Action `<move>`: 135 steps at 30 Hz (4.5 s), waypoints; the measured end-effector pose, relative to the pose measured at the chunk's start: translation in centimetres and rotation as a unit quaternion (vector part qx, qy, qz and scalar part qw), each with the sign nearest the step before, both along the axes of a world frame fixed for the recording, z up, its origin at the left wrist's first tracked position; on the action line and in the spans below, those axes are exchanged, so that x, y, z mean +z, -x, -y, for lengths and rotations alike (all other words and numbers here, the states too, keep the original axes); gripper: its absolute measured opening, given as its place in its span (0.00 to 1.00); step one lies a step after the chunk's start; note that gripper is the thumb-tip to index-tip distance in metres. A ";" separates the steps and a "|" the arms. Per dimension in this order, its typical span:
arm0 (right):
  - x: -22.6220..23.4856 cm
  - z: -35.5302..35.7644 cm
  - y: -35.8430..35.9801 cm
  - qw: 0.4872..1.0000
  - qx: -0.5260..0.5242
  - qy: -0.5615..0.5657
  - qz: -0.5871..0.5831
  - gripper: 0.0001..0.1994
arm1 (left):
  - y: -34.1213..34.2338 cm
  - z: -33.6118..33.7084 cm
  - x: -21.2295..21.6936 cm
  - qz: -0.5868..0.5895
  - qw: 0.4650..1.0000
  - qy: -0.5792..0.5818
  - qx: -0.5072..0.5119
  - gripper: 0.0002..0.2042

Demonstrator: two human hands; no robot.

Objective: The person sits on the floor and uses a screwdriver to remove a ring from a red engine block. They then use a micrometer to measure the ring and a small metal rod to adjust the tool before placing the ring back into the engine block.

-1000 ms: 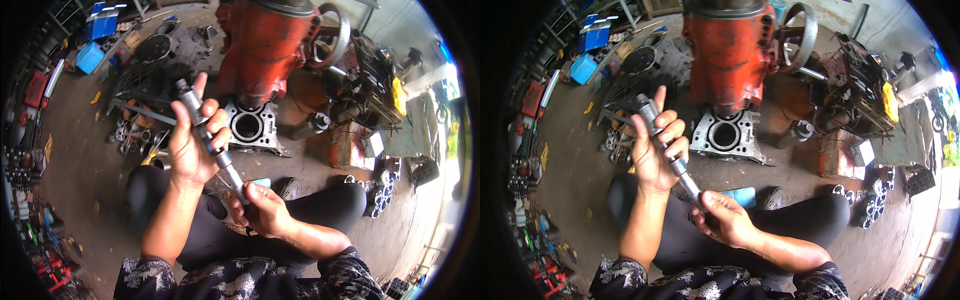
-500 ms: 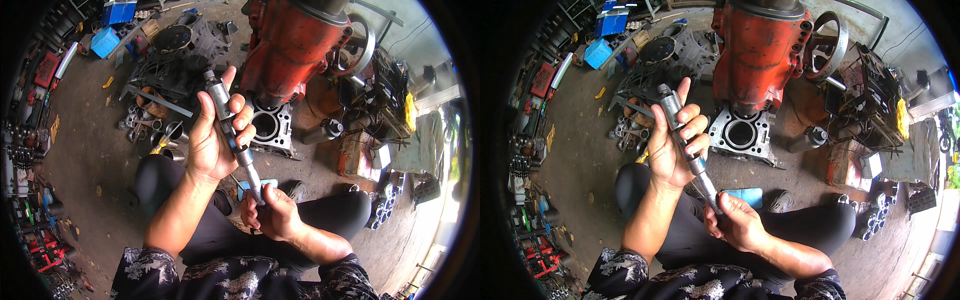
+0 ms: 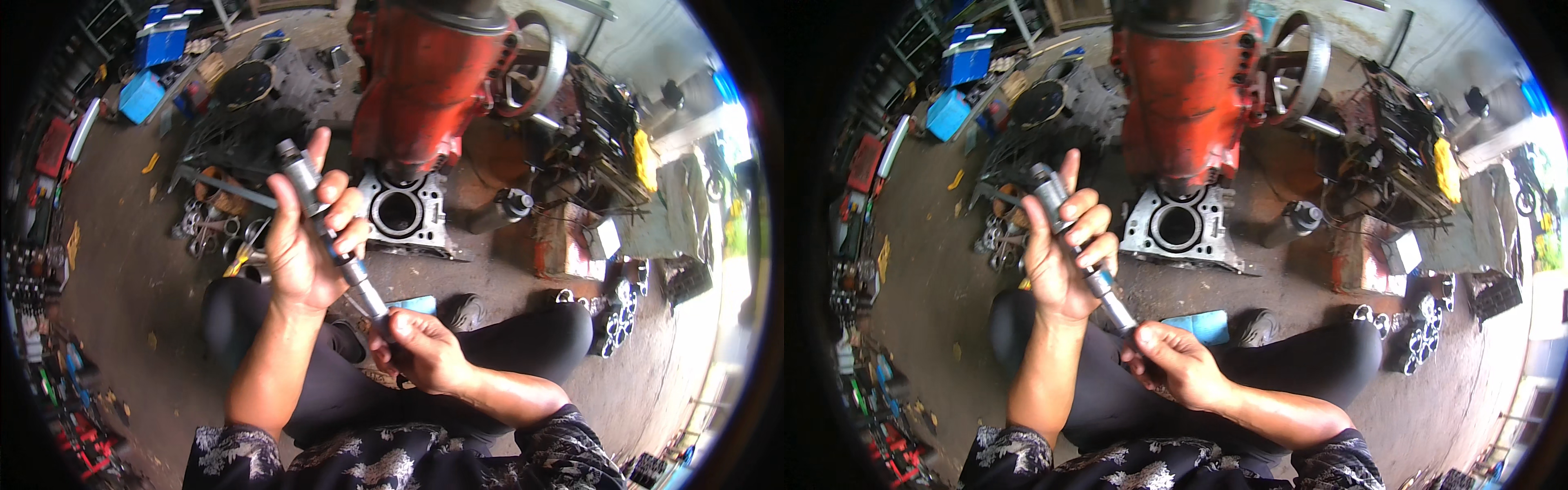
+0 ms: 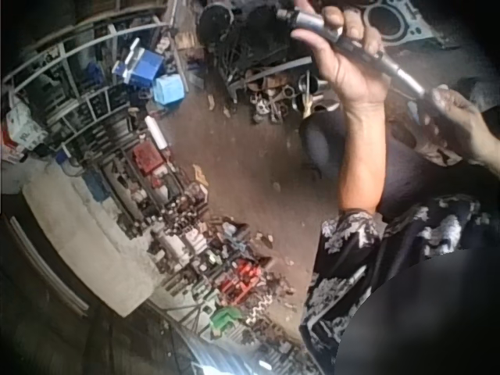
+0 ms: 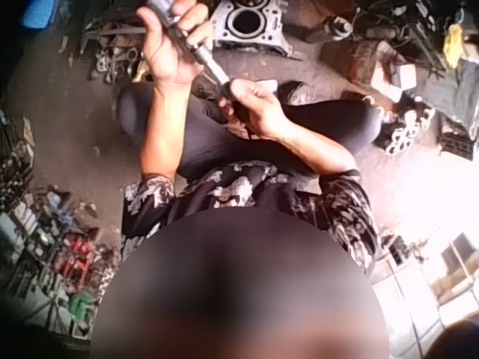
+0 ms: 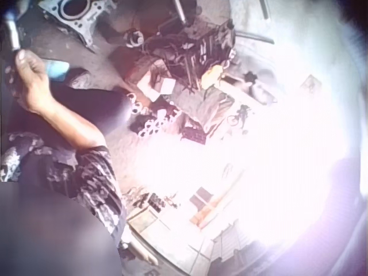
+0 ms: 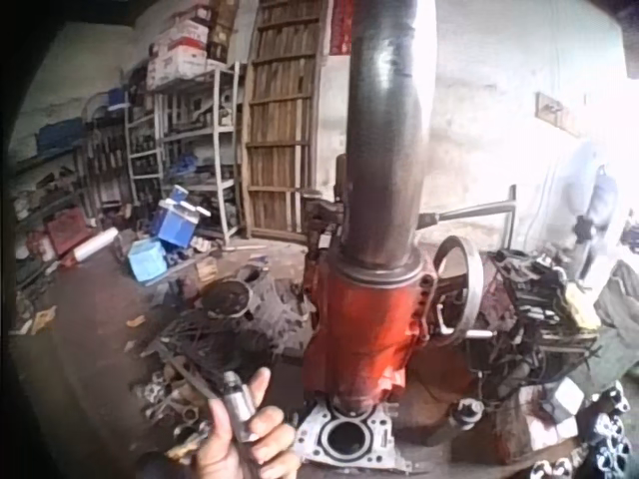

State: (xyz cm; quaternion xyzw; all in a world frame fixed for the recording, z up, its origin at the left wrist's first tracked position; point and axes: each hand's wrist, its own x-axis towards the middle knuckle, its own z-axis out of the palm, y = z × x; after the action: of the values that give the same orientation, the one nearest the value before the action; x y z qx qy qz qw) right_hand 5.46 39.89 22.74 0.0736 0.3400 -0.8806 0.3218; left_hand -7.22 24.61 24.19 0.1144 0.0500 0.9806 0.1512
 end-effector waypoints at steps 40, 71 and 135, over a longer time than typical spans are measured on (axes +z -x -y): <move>6.2 -26.6 7.3 0.669 -0.572 -0.456 -0.134 0.09 | -2.1 -3.6 -0.6 -0.037 0.915 0.402 0.021 0.15; -0.9 -50.2 36.3 0.452 -0.337 -0.814 0.137 0.14 | 2.8 -8.3 -5.7 -0.077 0.825 0.557 -0.067 0.17; -10.7 -5.4 16.6 0.500 -0.064 -0.790 -0.348 0.15 | -1.6 30.4 -28.3 -0.018 0.206 0.977 0.056 0.15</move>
State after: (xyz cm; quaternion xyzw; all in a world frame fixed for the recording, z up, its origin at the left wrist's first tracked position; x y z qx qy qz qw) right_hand -11.10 45.32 12.09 0.0063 0.9733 -0.2180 -0.0718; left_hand -5.63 -5.83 -4.11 -0.1089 0.9773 0.1597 0.0867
